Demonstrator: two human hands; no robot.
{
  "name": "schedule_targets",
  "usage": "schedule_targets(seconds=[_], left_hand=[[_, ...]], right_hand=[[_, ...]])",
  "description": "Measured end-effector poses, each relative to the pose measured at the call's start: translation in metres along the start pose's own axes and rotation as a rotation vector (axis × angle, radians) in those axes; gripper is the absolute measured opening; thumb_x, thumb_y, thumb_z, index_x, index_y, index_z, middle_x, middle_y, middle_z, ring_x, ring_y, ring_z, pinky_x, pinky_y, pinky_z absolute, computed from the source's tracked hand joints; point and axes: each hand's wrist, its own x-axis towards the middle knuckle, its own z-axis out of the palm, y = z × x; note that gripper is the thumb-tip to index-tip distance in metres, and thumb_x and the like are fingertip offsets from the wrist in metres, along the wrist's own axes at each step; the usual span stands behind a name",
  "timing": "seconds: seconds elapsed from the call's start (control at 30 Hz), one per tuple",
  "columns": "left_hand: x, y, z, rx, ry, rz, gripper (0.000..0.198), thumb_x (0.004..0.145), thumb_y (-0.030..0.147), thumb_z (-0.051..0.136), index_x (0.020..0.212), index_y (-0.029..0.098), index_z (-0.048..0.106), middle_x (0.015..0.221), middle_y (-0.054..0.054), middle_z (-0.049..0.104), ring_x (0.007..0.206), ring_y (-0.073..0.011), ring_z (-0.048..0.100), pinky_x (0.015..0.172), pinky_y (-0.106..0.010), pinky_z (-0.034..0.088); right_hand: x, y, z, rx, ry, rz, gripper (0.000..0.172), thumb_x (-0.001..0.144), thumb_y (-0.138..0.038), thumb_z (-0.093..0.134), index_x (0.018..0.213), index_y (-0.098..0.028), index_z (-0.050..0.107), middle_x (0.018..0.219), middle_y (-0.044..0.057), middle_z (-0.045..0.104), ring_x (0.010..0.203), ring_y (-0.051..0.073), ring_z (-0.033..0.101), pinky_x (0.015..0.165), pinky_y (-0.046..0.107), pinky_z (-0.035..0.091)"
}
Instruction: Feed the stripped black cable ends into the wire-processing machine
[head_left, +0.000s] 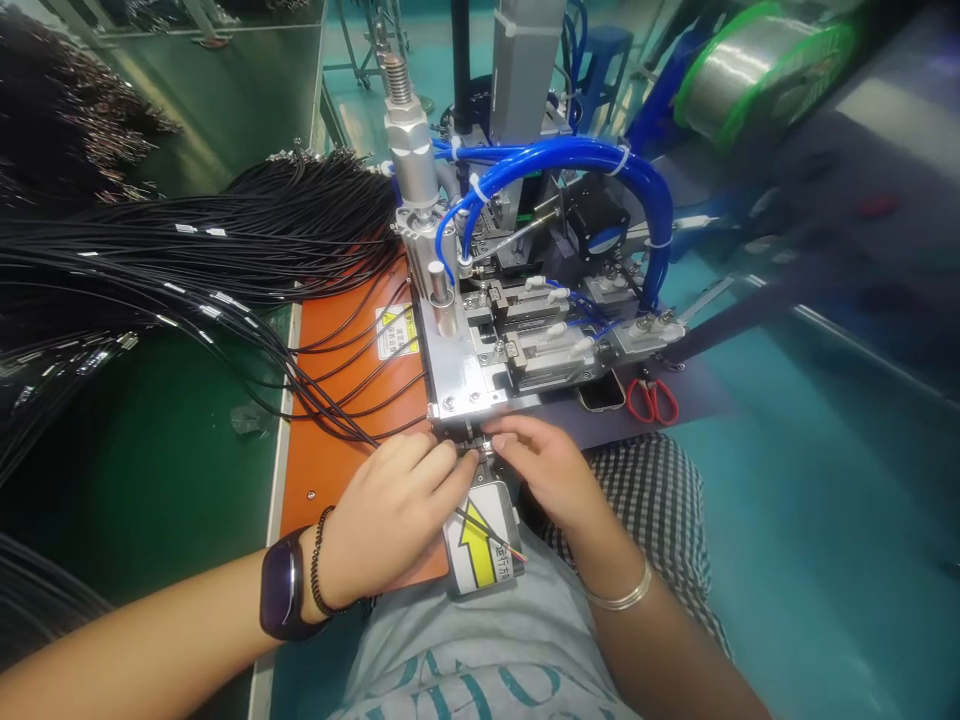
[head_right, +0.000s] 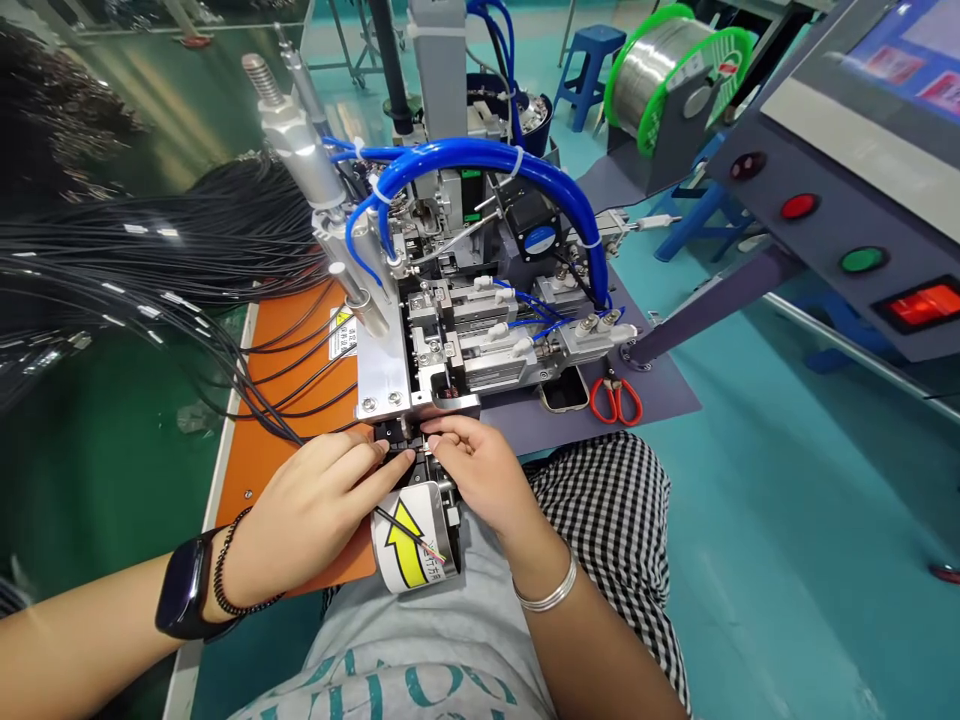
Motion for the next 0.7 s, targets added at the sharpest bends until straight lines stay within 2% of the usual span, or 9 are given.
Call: schedule_targets(seconds=[0.13,0.3,0.43,0.5,0.6,0.7], left_hand=[[0.0,-0.001,0.0,0.011,-0.007,-0.001,0.033,0.085,0.011,0.046,0.118,0.011,0.053,0.094,-0.009,0.057,0.089,-0.0242,0.051,0.074,-0.038,0.046],[0.0,0.002,-0.007,0.052,-0.099,-0.068,0.036,0.08,0.007,0.049,0.115,0.013,0.055,0.087,-0.007,0.057,0.075,-0.0209,0.053,0.064,-0.036,0.05],[-0.001,0.01,-0.016,0.079,-0.17,-0.15,0.025,0.077,0.004,0.049,0.097,0.012,0.062,0.079,-0.006,0.058,0.069,-0.0204,0.054,0.057,-0.034,0.049],[-0.002,0.015,-0.021,0.118,-0.18,-0.164,0.025,0.077,0.005,0.049,0.096,0.01,0.064,0.086,-0.009,0.061,0.077,-0.0227,0.057,0.063,-0.035,0.051],[-0.004,0.02,-0.024,0.189,-0.18,-0.165,0.03,0.076,0.004,0.048,0.102,0.007,0.065,0.102,-0.014,0.061,0.093,-0.0277,0.056,0.075,-0.039,0.05],[-0.004,0.024,-0.026,0.217,-0.241,-0.204,0.038,0.076,0.004,0.047,0.111,0.006,0.061,0.089,-0.012,0.062,0.081,-0.0254,0.057,0.068,-0.038,0.049]], right_hand=[[-0.002,-0.002,-0.001,-0.026,-0.003,-0.015,0.014,0.078,-0.031,0.062,0.082,-0.018,0.065,0.073,0.0,0.06,0.066,0.013,0.052,0.057,0.022,0.038],[-0.002,0.0,0.0,-0.147,0.036,-0.012,0.01,0.079,-0.026,0.057,0.072,-0.018,0.056,0.057,-0.006,0.041,0.053,0.009,0.037,0.05,0.021,0.03],[0.001,0.007,0.005,0.034,-0.012,0.111,0.013,0.077,-0.03,0.055,0.072,-0.018,0.052,0.057,-0.006,0.043,0.05,0.009,0.035,0.046,0.02,0.028],[0.002,0.01,0.006,0.109,-0.019,0.151,0.016,0.078,-0.032,0.057,0.073,-0.018,0.051,0.058,-0.006,0.043,0.049,0.008,0.035,0.046,0.02,0.028],[-0.001,0.01,0.001,0.005,0.039,0.071,0.017,0.08,-0.033,0.059,0.077,-0.018,0.053,0.058,-0.007,0.041,0.053,0.009,0.038,0.051,0.021,0.031],[-0.011,-0.001,-0.01,-0.178,0.058,-0.069,0.009,0.085,-0.028,0.057,0.086,-0.019,0.055,0.065,-0.005,0.045,0.061,0.011,0.043,0.058,0.022,0.036]])
